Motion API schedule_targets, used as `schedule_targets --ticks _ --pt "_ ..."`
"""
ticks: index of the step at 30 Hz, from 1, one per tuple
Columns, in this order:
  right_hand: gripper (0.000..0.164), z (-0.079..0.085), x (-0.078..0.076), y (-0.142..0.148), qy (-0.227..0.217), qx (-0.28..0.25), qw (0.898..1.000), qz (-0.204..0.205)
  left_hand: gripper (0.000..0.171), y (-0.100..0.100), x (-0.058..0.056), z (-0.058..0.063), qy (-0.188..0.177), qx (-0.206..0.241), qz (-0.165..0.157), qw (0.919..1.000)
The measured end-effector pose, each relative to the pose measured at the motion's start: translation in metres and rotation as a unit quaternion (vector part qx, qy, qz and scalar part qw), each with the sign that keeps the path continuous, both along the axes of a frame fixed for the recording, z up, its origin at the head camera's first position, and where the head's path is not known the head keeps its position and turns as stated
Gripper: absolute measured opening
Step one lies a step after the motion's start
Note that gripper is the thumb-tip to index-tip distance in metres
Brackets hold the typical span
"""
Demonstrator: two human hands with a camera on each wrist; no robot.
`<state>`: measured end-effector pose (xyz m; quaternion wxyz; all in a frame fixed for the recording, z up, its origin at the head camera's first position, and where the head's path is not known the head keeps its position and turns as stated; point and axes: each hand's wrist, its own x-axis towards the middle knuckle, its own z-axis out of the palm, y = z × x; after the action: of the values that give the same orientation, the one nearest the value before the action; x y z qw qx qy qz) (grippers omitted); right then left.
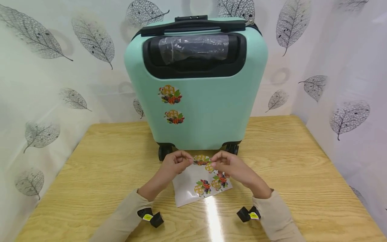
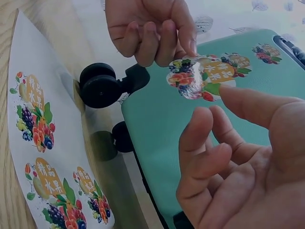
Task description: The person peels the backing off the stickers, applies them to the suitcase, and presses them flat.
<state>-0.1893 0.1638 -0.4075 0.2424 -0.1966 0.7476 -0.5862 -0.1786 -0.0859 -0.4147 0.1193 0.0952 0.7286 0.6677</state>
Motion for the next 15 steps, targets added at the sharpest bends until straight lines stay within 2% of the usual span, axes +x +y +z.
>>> schedule_targets --ticks 7,15 --pt "0.027 0.0018 -0.0001 -0.0054 0.039 0.016 0.999 -0.004 0.019 0.0003 -0.0014 0.0019 -0.032 0.020 -0.005 0.9993" --pt "0.023 0.0038 0.0008 -0.0069 0.052 0.005 0.999 -0.017 0.019 0.0022 -0.0011 0.0055 -0.049 0.033 -0.013 0.9982"
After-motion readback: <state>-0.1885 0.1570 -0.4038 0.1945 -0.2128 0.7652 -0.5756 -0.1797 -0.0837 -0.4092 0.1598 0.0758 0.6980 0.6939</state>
